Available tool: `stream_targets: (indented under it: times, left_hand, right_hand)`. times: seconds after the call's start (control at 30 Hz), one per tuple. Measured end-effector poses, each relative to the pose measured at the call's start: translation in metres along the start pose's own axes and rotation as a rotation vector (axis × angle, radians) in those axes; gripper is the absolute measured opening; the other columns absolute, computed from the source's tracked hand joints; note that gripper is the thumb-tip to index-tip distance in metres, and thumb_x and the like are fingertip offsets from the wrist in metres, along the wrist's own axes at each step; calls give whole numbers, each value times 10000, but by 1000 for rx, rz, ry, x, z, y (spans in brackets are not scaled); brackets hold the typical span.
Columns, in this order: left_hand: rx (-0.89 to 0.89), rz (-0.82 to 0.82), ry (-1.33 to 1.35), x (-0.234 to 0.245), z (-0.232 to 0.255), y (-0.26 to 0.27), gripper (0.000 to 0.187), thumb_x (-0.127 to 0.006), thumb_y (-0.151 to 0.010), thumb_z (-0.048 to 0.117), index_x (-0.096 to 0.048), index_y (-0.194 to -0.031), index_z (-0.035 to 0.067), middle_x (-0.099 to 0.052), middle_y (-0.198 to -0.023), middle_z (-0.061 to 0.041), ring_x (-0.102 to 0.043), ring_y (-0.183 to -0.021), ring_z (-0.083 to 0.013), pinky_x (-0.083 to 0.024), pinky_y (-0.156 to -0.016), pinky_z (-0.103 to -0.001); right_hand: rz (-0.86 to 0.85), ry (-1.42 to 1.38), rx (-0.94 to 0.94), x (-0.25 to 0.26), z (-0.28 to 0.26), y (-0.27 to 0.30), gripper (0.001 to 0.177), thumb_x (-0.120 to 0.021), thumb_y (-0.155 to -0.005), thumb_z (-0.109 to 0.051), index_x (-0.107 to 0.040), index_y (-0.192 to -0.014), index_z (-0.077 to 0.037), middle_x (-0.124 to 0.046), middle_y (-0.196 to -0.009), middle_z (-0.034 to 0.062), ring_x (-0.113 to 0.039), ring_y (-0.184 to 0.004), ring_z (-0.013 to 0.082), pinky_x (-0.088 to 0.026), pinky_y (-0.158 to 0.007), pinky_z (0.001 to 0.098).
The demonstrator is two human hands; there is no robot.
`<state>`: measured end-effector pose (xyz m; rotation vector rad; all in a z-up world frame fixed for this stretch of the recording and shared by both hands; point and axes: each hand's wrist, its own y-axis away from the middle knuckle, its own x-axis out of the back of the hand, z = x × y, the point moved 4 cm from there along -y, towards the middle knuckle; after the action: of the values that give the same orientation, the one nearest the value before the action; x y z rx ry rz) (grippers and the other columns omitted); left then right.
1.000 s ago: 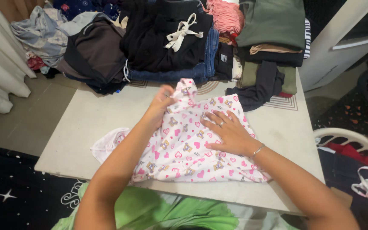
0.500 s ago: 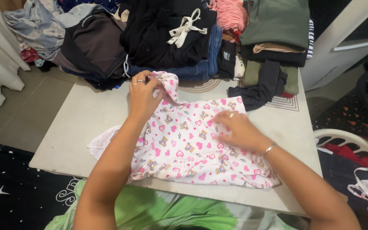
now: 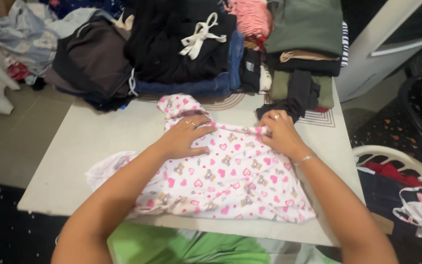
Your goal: The person folds a variety of clothing items including a small patterned top, a floral top, a red shirt, and a pair of jeans, and places them in a stack on a table.
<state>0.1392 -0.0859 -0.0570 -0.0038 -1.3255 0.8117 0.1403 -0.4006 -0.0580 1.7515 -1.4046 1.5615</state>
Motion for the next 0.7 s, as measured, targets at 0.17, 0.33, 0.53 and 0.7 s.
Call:
stream_targets:
  times: [0.17, 0.33, 0.53, 0.7]
  left_hand:
    - [-27, -188, 45, -1, -21, -15, 700, -751, -829, 480, -569, -1434, 177, -470, -1544, -187, -452, -1410, -371, -388, -1112, -478]
    - [-66, -207, 63, 3, -46, -32, 704, -754, -831, 452, -566, -1431, 136, -496, -1518, -182, -512, -1337, -363, -427, -1045, -480]
    - [-21, 112, -46, 25, -46, -4, 245, -752, -873, 308, -743, -1049, 136, -739, -1106, -79, -692, -1039, -296, -539, -901, -423]
    - [706, 115, -57, 58, -66, 45, 238, -762, -874, 320, -747, -903, 84, -714, -848, -102, -699, -798, -296, -542, -731, -413]
  right_hand:
    - [-79, 6, -84, 9, -5, 6, 327, -791, -710, -198, -706, -1016, -122, -635, -1062, 41, -520, -1055, 294, -401, -932, 430]
    - [-77, -59, -74, 16, 3, -5, 279, -805, -747, -192, -724, -1007, -129, -674, -967, 37, -544, -973, 279, -389, -889, 444]
    - [68, -372, 80, 20, 26, 1, 268, -811, -815, -125, -653, -1014, -39, -668, -991, 67, -637, -955, 248, -489, -857, 334]
    - [-90, -458, -157, 16, 33, 2, 309, -801, -792, -70, -793, -1101, -85, -747, -982, 32, -577, -778, 187, -494, -723, 317]
